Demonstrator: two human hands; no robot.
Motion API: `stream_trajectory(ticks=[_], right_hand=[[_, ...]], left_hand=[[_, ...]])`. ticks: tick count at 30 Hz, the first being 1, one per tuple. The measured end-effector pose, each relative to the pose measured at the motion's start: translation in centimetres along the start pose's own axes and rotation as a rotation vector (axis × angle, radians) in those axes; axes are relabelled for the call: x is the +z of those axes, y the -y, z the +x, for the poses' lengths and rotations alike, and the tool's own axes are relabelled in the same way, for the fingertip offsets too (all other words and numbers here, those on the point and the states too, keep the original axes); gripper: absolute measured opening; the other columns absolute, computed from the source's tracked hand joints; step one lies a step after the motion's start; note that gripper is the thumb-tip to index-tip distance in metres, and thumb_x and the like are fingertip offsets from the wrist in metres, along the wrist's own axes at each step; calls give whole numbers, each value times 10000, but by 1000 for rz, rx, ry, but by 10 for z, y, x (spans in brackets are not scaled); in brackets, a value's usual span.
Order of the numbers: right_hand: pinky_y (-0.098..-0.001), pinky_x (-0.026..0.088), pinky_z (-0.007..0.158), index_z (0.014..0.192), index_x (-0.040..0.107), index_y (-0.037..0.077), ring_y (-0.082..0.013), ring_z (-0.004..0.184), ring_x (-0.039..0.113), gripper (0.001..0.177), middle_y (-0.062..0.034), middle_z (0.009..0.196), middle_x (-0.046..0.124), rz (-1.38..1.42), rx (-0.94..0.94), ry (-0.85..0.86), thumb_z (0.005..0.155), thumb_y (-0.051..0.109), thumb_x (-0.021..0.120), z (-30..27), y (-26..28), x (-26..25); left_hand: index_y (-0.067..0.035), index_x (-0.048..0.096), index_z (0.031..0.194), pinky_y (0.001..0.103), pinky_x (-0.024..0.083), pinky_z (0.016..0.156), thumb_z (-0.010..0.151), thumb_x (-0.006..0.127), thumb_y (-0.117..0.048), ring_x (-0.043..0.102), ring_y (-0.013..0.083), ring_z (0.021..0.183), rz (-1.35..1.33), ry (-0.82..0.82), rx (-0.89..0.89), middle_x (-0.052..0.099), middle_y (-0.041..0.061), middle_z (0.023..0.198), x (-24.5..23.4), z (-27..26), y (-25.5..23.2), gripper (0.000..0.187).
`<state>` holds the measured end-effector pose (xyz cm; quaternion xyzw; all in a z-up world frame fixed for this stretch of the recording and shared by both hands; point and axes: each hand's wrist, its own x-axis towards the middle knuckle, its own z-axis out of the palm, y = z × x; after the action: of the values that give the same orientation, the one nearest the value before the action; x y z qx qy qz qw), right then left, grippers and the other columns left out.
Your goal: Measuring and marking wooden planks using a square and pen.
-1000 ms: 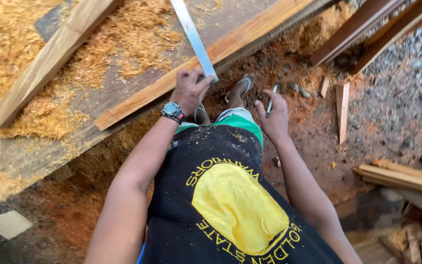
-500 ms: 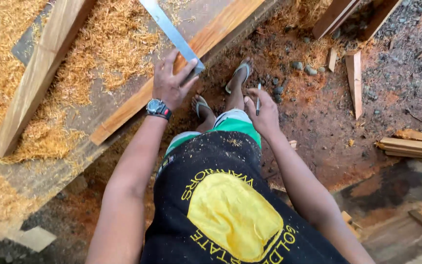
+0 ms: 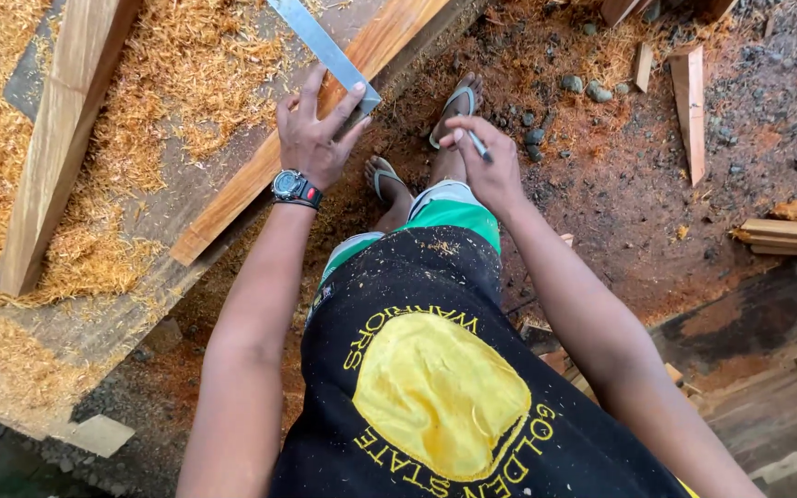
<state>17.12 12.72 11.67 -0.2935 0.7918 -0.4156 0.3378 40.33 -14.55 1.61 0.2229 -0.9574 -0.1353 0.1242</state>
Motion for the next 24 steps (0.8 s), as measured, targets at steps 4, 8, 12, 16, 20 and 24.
stream_trajectory(ticks=[4, 8, 12, 16, 20, 24], right_hand=[[-478, 603, 1167, 1462, 834, 71, -242, 1214, 840, 536, -40, 1073, 947, 84, -86, -69, 1321, 501, 545, 10, 21, 3], [-300, 710, 866, 1460, 801, -16, -185, 963, 799, 534, -120, 1122, 800, 332, -65, -76, 1325, 427, 536, 23, 38, 7], [-304, 619, 833, 1394, 853, 68, -164, 1023, 756, 458, -81, 1184, 804, 220, -186, -85, 1323, 429, 580, 39, 58, 7], [-374, 690, 981, 1416, 832, 59, -239, 1173, 819, 474, -138, 1268, 837, 219, -232, -51, 1317, 447, 579, 51, 74, 11], [-432, 677, 1060, 1413, 828, 133, -227, 1215, 823, 422, -61, 1268, 867, 174, -267, -39, 1307, 480, 612, 60, 84, 14], [-458, 672, 1076, 1413, 856, 108, -266, 1275, 839, 458, -60, 1269, 913, 117, -337, -21, 1314, 477, 602, 73, 84, 19]], left_hand=[[-524, 687, 1815, 669, 538, 1301, 1225, 961, -735, 857, 278, 1262, 7, 19, -10, 430, 151, 1957, 1, -2, 0, 683], [-518, 711, 1802, 657, 534, 1281, 1222, 996, -681, 828, 297, 1352, -2, 13, -4, 445, 159, 1943, -3, -1, 0, 666], [-534, 680, 1821, 642, 542, 1262, 1237, 970, -686, 744, 335, 1559, 13, 26, 1, 441, 163, 1946, -2, 0, 2, 669], [-552, 632, 1846, 636, 553, 1248, 1243, 997, -671, 805, 319, 1471, 25, 30, 13, 429, 157, 1956, -4, 0, 2, 715], [-559, 613, 1852, 642, 557, 1251, 1251, 999, -659, 808, 319, 1452, 23, 23, 13, 427, 156, 1956, -1, 1, 3, 721], [-575, 574, 1870, 634, 542, 1281, 1243, 1034, -657, 857, 271, 1324, 30, 20, -3, 405, 147, 1970, 5, -3, 5, 782]])
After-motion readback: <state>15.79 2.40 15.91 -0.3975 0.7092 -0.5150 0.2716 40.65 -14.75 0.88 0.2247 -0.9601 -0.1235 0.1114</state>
